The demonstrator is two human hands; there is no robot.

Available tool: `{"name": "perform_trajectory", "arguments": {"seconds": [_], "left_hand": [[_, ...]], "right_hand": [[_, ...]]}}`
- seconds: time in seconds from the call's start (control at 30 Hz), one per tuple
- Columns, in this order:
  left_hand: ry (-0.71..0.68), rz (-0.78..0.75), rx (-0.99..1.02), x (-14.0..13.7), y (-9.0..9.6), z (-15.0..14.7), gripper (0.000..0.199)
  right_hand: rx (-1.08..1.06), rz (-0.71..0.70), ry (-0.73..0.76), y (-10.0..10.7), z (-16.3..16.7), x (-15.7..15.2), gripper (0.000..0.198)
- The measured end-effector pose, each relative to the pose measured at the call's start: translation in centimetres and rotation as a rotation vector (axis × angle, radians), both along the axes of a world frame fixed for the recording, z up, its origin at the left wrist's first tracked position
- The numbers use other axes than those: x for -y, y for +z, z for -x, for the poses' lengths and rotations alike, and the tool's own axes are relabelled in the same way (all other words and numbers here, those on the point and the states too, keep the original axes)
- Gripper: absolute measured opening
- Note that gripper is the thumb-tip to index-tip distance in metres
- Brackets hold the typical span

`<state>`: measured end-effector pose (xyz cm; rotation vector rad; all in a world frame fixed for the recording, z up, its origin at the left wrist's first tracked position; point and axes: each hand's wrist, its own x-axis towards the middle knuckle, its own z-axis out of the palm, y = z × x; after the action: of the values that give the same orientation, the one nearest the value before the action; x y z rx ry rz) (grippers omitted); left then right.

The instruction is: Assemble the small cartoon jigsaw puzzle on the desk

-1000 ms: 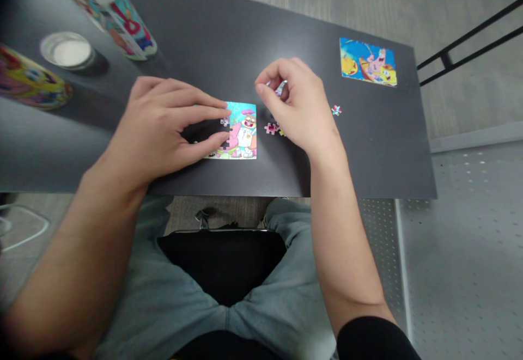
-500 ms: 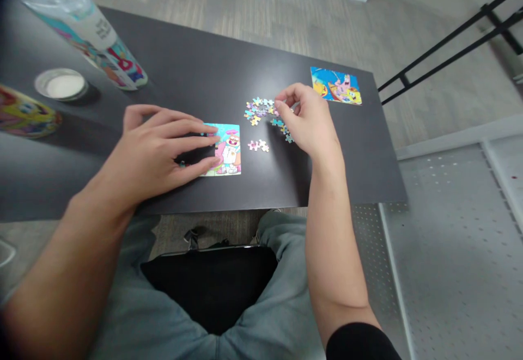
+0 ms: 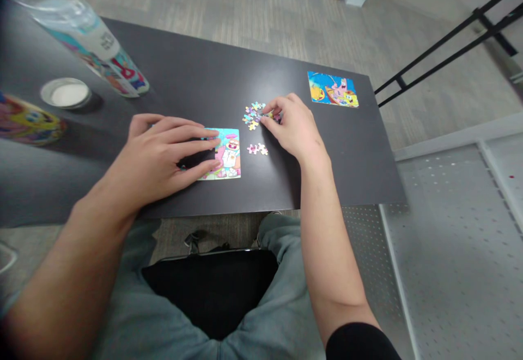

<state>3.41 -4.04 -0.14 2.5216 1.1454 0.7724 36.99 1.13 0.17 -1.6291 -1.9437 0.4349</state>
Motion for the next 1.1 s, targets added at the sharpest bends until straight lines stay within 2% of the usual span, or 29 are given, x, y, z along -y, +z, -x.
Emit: {"name": "perform_trajectory", "arguments": {"seconds": [0.23,0.37,0.57,0.77,1.0,1.1], "left_hand": [[0.003,0.018,0.000,0.0,0.5,0.0,0.037],[0.078,0.030,0.013,-0.1,1.0,0.0,0.048],[0.162,-0.031,-0.024,-0.1,1.1,0.6,0.045],[0.276,0.019,0.037,-0.6,0.7,1.0,0.046],[0.272,-0.055,0.035,-0.4,0.2,1.7,0.051],[0.274,-0.035,0.011,-0.6,-0.1,1.7,0.054]], "right_hand": [[-0.075,0.050,0.136,0.7,0.2,0.7,0.026],[-0.069,0.073,0.119,0.8,0.4,0.8,0.017],[-0.024,0.093,0.108,1.0,0.6,0.9,0.016],[-0.012,0.096,0.114,1.2,0.6,0.9,0.017],[-0.069,0.145,0.077,1.3,0.7,1.4,0.022],[-0.105,0.164,0.077,1.3,0.9,1.5,0.024]]}}
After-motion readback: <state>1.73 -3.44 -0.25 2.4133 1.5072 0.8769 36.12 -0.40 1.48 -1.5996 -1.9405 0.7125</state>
